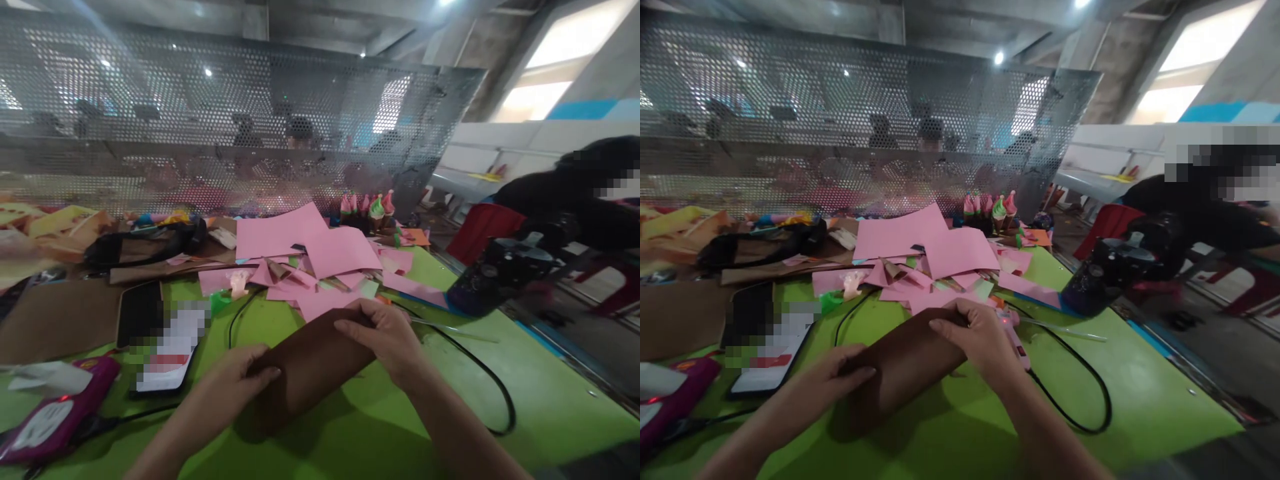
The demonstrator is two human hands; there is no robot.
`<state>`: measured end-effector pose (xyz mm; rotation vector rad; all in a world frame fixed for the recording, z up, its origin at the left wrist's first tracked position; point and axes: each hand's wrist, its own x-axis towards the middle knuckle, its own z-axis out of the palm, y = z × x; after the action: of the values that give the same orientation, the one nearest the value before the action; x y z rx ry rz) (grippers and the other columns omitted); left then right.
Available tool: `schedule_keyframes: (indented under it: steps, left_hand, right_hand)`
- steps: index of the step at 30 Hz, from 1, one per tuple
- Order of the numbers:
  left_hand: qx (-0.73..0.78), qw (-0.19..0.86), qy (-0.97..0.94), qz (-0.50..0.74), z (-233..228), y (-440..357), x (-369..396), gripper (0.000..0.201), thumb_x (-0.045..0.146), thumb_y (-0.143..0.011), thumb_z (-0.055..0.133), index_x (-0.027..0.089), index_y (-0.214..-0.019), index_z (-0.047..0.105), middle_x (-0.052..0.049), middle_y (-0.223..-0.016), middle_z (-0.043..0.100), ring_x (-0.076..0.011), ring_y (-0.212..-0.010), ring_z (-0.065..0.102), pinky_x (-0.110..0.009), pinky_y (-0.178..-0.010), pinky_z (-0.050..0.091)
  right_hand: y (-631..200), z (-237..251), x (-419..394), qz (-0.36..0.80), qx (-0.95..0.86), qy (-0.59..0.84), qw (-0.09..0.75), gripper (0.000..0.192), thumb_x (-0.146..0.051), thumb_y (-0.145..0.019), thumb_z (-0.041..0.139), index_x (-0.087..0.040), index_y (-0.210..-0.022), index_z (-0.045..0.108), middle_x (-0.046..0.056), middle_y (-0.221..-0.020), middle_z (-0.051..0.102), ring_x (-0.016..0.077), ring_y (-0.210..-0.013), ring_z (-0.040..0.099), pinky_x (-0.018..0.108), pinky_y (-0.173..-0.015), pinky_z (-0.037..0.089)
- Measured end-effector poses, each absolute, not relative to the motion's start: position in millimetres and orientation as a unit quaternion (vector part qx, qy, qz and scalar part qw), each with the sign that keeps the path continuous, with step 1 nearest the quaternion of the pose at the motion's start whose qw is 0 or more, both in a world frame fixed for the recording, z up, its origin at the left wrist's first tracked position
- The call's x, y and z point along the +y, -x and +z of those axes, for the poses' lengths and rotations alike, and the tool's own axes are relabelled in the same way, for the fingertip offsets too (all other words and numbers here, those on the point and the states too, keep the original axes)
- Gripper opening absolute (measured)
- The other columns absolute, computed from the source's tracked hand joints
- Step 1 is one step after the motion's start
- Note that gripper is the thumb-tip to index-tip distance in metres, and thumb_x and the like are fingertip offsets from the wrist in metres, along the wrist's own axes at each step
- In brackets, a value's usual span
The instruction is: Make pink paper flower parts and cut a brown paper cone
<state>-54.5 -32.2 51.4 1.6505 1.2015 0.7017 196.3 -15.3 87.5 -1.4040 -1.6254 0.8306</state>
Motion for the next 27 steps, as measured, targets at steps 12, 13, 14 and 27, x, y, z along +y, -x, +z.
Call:
schedule_keyframes:
  steps: [12, 13, 14, 27]
  left_hand:
    - [0.476, 0.566, -0.446, 0.504, 47.6, 28.7, -22.7, 0.029, 0.037, -0.073, 0.069, 0.014, -0.09, 0.069, -0.003, -0.079, 0.071, -0.0158, -0.066, 0.06, -0.022, -0.057, 0.043]
    - [0.471, 0.572, -0.428, 0.517, 47.9, 26.1, -22.5, 0.031, 0.037, -0.072, 0.071, 0.014, -0.092, 0.068, -0.003, -0.08, 0.071, -0.0148, -0.064, 0.06, -0.022, -0.055, 0.043]
    - [0.468, 0.579, -0.411, 0.527, 48.6, 23.9, -22.5, 0.033, 0.037, -0.071, 0.072, 0.014, -0.094, 0.068, -0.004, -0.081, 0.071, -0.0141, -0.063, 0.06, -0.022, -0.054, 0.043]
    - [0.453, 0.635, -0.354, 0.515, 49.8, 26.2, -31.5, 0.035, 0.044, -0.075, 0.067, 0.012, -0.091, 0.068, -0.005, -0.074, 0.069, -0.0131, -0.056, 0.059, -0.023, -0.048, 0.044]
  right_hand:
    - [-176.1, 84.1, -29.4, 0.301, -0.649, 0.475, 0.514, 0.063, -0.041, -0.08, 0.068, -0.028, -0.134, 0.038, 0.011, -0.132, 0.049, 0.0242, -0.108, 0.056, 0.039, -0.09, 0.046]
    - [-172.2, 84.8, -34.3, 0.26, -0.662, 0.481, 0.513, 0.063, -0.04, -0.08, 0.068, -0.029, -0.134, 0.038, 0.01, -0.135, 0.047, 0.0243, -0.111, 0.053, 0.04, -0.093, 0.044]
    - [-168.7, 85.2, -37.9, 0.243, -0.664, 0.487, 0.514, 0.063, -0.039, -0.08, 0.068, -0.029, -0.134, 0.038, 0.009, -0.133, 0.047, 0.0238, -0.109, 0.054, 0.039, -0.092, 0.045]
    - [-150.7, 61.3, -22.6, 0.576, -0.534, 0.447, 0.427, 0.031, -0.04, -0.074, 0.072, -0.016, -0.064, 0.056, -0.003, -0.053, 0.052, 0.0089, -0.046, 0.046, 0.021, -0.044, 0.035]
